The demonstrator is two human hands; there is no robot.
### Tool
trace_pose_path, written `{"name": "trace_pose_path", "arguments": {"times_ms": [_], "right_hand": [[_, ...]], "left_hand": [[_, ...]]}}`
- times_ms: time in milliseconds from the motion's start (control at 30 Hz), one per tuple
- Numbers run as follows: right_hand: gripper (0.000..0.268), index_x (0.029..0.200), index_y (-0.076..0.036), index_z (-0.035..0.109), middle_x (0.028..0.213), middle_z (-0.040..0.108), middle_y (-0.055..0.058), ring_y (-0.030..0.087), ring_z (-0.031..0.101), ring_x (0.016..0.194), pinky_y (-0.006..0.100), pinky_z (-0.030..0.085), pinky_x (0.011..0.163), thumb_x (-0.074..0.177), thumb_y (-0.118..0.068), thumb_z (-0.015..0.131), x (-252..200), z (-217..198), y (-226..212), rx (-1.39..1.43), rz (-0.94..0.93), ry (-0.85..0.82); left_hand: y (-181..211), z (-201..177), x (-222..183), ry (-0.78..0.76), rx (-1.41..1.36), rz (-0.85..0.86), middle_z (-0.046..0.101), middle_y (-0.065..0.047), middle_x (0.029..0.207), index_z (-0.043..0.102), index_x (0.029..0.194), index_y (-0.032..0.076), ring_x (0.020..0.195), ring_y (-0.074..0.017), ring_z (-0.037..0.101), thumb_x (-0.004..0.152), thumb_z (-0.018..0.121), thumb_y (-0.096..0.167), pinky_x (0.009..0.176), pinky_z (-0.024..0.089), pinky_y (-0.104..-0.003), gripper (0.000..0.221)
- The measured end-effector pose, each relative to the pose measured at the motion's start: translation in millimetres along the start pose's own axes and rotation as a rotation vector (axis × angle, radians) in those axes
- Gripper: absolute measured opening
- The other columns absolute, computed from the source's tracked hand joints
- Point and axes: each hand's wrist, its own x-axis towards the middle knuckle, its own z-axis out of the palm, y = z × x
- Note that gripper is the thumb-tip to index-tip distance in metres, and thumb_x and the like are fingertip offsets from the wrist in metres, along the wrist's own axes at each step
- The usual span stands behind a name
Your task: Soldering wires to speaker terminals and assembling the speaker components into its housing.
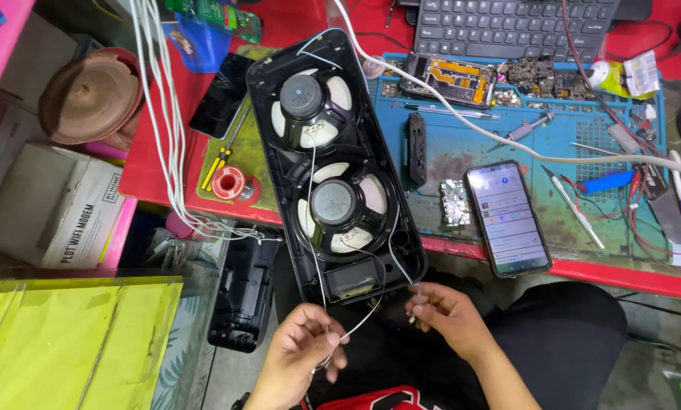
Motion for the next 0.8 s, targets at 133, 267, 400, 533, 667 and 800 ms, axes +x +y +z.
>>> {"name": "trace_pose_path", "arguments": {"times_ms": [133,267,400,533,667,800], "right_hand": [[0.023,0.106,0.003,0.082,0.074,0.076,0.011,0.021,0.072,0.063,0.032,0.060,0.061,0.086,-0.009,0.078,-15.4,-2.5,-9.5,-0.019,-0.075,-0.101],[0.017,0.101,0.004,0.080,0.078,0.071,0.012,0.019,0.065,0.060,0.032,0.057,0.061,0.090,-0.007,0.073,-39.6,-5.5,-39.7,-0.023,-0.274,-0.190],[0.016,0.104,0.005,0.074,0.085,0.071,0.019,0.026,0.069,0.067,0.031,0.057,0.059,0.092,-0.003,0.067,-46.5,-14.3,-52.8,0.124,-0.523,-0.099],[0.020,0.113,0.004,0.071,0.103,0.062,0.019,0.031,0.070,0.071,0.042,0.062,0.072,0.098,-0.006,0.065,-42.1,-13.8,-83.6,0.240,-0.651,-0.156],[0.017,0.109,-0.008,0.075,0.089,0.071,0.014,0.027,0.075,0.074,0.042,0.066,0.073,0.096,-0.016,0.067,-38.8,12.3,-128.6,-0.016,-0.706,-0.101],[0.010,0.093,0.005,0.076,0.092,0.078,0.015,0.023,0.078,0.092,0.034,0.068,0.078,0.091,-0.004,0.071,-13.5,19.8,-135.4,-0.172,-0.531,0.070]], "left_hand": [[6.0,-5.5,-6.9,0.018,0.237,-0.092,0.066,-0.014,0.081,0.048,0.135,0.010,0.053,-0.0165,0.056,0.090,0.074,-0.006,0.044,0.049,-0.028,0.055],[37.0,8.2,-11.0,0.140,0.468,-0.141,0.072,-0.012,0.078,0.026,0.159,0.017,0.061,-0.0178,0.066,0.083,0.077,-0.003,0.049,0.057,-0.029,0.094],[57.2,7.7,-10.4,0.057,0.962,-0.296,0.080,0.003,0.085,0.063,0.121,0.018,0.075,-0.0077,0.077,0.097,0.062,0.015,0.071,0.064,-0.022,0.025],[67.3,11.2,-10.9,-0.172,0.854,-0.061,0.081,0.000,0.093,0.074,0.097,0.010,0.082,-0.0107,0.078,0.103,0.050,0.018,0.080,0.063,-0.025,0.025],[75.1,32.8,-0.6,-0.330,0.647,0.340,0.066,-0.007,0.105,0.073,0.107,0.009,0.098,-0.0166,0.062,0.105,0.052,0.038,0.086,0.050,-0.031,0.036],[66.0,54.8,19.7,-0.201,0.525,0.619,0.070,-0.008,0.097,0.075,0.107,0.002,0.092,-0.0188,0.065,0.101,0.062,0.006,0.084,0.055,-0.030,0.015]]}}
